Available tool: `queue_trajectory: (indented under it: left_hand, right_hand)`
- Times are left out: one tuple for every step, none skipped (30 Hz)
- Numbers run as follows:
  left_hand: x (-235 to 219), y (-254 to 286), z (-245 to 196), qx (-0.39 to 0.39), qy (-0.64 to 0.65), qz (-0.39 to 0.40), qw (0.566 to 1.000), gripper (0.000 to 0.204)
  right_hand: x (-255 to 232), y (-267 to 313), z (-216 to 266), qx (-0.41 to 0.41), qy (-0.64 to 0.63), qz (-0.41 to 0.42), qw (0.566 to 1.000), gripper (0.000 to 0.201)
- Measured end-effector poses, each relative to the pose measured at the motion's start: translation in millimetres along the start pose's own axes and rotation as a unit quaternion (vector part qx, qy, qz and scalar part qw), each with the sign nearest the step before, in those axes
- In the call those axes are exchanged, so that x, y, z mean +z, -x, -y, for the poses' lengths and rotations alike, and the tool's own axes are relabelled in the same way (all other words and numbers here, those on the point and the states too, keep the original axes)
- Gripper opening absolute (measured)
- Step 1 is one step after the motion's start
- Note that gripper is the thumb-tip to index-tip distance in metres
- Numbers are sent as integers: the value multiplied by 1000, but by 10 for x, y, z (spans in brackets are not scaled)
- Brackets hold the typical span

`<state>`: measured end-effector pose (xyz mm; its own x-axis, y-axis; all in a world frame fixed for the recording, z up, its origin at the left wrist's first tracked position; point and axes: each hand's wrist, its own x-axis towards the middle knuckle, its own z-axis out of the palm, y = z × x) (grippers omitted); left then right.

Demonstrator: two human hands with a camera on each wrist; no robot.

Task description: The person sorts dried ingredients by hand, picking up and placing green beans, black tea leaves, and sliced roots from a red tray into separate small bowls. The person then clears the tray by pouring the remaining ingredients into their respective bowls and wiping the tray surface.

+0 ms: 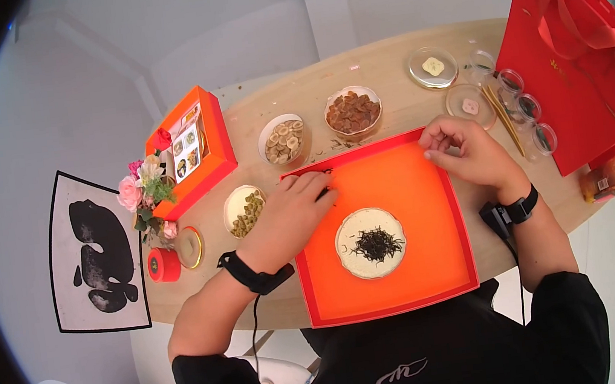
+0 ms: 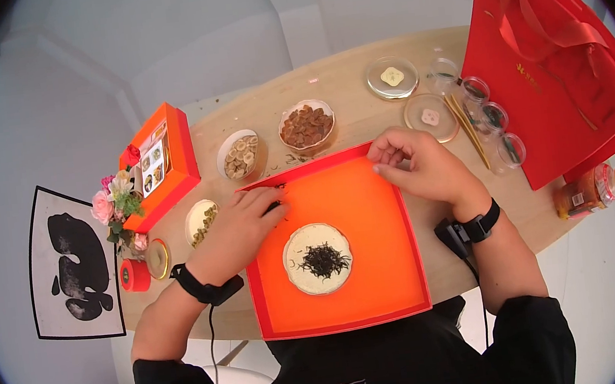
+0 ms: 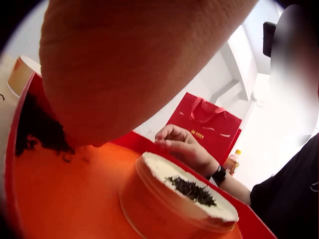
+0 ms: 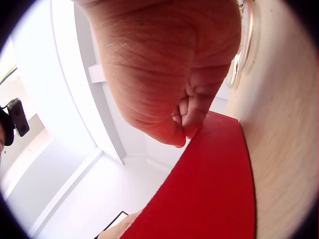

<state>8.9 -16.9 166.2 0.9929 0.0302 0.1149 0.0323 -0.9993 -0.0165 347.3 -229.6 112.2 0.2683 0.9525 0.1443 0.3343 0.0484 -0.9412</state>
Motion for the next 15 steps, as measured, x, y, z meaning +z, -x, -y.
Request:
queue_trajectory:
  left_hand:
    - [68, 6, 23, 9, -16, 28, 999, 42]
    - [128, 11, 42, 20, -33, 57, 998, 39]
    - [173, 21, 61, 23, -33, 60, 997, 39]
    - [203, 37, 85, 20, -54, 58, 997, 38]
    - [221, 57, 109, 17, -76, 55, 995, 37]
    - [222, 79, 130, 19, -77, 57, 995, 37]
    - [220, 101, 148, -2, -87, 43, 995, 41]
    - [221, 113, 159, -23, -98, 29, 995, 46]
    - [175, 90, 128, -21, -97, 30, 995, 46]
    - [108, 63, 73, -35, -93, 28, 995, 50]
    - [72, 43, 33, -50, -87, 26, 995, 55]
    - [76, 40, 20, -50, -87, 27, 995, 55]
    - [78, 39, 11, -46, -111, 33, 992, 52]
    - [82, 39, 2, -43, -134, 38, 989, 49]
    - [94, 39, -5, -43, -134, 38, 989, 49]
  right_hand:
    - [-3, 2, 8, 1, 4, 0, 1000, 15]
    - [-3, 4, 8, 2, 2, -3, 1000, 15]
    - [-3, 7, 4, -6, -2, -1, 1000, 15]
    - [-5, 12, 0, -14, -6, 1, 1000, 15]
    - [-11, 16, 0, -13, -8, -3, 1000, 15]
    - [-19, 14, 6, -6, -7, 5, 1000, 15]
    - [-23, 11, 9, 1, -7, 13, 1000, 16]
    - [-22, 10, 9, 2, -9, 11, 1000, 16]
    - [-21, 9, 8, -2, -7, 12, 1000, 16]
    - [-19, 10, 7, -5, -5, 14, 1000, 15]
    - [-20, 10, 11, -4, -5, 13, 1000, 15]
    - [-20, 9, 16, 0, -5, 14, 1000, 15]
    - [-21, 7, 18, 3, -5, 15, 1000, 15]
    - [-23, 8, 16, 3, -5, 14, 1000, 15]
    - [-25, 8, 14, 6, -5, 16, 1000, 15]
